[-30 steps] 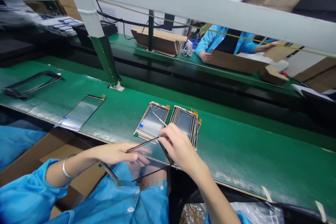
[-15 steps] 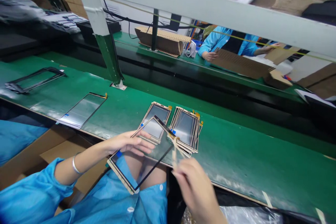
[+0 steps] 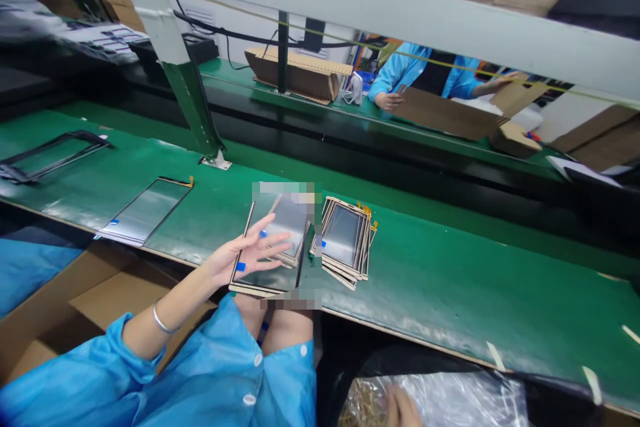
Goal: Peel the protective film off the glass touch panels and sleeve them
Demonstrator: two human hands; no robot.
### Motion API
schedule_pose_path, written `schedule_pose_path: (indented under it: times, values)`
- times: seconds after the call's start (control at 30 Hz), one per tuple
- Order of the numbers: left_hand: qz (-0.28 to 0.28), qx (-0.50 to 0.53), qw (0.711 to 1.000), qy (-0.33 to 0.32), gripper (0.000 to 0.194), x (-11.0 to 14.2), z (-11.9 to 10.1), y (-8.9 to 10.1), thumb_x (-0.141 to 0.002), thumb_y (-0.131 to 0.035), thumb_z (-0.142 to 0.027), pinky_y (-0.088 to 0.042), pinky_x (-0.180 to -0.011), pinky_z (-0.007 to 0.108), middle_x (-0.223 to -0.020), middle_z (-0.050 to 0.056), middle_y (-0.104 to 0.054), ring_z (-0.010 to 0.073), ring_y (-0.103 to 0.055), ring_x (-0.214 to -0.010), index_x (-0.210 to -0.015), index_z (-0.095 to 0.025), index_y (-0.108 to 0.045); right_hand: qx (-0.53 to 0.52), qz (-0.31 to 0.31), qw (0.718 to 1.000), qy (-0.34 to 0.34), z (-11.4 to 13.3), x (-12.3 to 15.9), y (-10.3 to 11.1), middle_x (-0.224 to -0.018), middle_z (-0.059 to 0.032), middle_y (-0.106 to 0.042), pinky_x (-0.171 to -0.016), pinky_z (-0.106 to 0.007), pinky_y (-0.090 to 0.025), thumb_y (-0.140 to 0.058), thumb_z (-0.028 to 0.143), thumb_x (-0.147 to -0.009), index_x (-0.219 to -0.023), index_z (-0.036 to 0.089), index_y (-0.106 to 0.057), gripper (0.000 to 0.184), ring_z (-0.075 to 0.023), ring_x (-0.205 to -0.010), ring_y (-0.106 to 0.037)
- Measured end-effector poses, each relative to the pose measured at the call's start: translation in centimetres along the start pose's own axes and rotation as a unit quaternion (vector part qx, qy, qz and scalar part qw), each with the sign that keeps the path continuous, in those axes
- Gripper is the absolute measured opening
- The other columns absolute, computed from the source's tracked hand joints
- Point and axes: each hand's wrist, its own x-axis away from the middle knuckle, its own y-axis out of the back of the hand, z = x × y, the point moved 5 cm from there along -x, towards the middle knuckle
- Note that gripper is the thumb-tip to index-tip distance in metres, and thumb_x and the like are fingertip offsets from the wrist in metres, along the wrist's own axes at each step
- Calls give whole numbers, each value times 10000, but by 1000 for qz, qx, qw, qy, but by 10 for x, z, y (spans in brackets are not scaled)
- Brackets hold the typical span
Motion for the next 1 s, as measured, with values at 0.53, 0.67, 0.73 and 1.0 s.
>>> schedule_pose_path:
  times: [0.53,0.67,0.73,1.0]
  values:
    - [3,-138,989,-52,517,20,0,-26,-918,-520,-250,-452,-938,429,-1327,120,-557,286,-530,-1211,-1410,-289,-365,28,228,962,151,112,-63,-89,-600,23,-461,-562,-234,-304,-368,341,-945,-628,203,-401,348,-123,-572,-457]
    - [-22,-155,986,-63,504,24,1,-26,-903,-550,-268,-454,-942,414,-1338,114,-549,278,-541,-1198,-1387,-289,-409,98,200,951,213,121,-66,-92,-565,35,-447,-523,-231,-262,-385,262,-931,-605,202,-400,332,-108,-520,-434]
    - [-40,-154,984,-83,510,25,0,-23,-897,-561,-267,-455,-941,408,-1353,113,-535,284,-526,-1213,-1384,-288,-413,116,144,946,268,134,-65,-93,-529,38,-430,-507,-241,-240,-398,208,-905,-577,200,-402,328,-102,-483,-407]
    - [-26,-43,998,-24,541,7,21,16,-902,-537,-360,-431,-935,444,-1322,140,-556,302,-539,-1196,-1409,-268,-370,-83,121,914,379,239,-115,-96,-562,22,-475,-521,-239,-287,-467,123,-796,-528,183,-469,275,-94,-524,-417]
